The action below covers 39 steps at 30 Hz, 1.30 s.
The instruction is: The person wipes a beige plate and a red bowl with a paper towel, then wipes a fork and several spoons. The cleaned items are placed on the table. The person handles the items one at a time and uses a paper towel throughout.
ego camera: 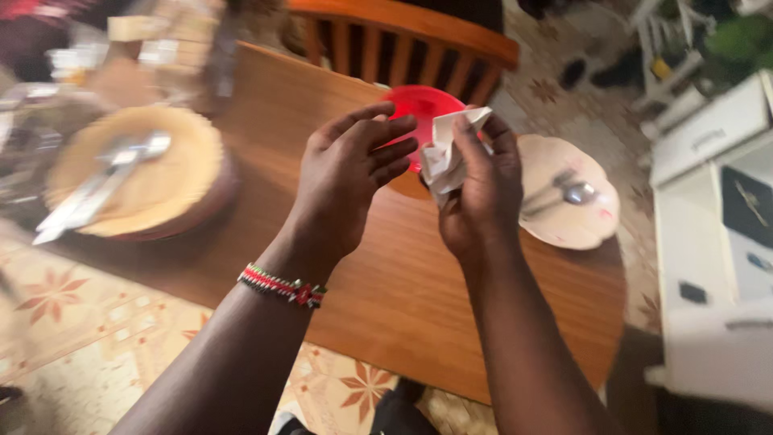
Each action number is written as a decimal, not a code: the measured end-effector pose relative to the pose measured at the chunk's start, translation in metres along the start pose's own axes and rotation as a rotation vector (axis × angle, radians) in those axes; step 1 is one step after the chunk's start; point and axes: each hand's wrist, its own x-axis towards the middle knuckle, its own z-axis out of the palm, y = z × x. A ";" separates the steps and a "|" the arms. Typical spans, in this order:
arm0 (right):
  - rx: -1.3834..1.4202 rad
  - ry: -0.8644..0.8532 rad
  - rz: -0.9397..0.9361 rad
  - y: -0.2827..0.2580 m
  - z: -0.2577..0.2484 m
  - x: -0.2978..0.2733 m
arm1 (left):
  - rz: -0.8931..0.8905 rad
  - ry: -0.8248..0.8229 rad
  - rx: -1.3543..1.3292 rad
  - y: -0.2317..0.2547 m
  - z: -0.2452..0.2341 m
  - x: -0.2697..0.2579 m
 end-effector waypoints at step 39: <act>-0.209 -0.299 0.488 0.252 0.212 -0.010 | 0.307 0.616 0.681 0.130 -0.313 -0.017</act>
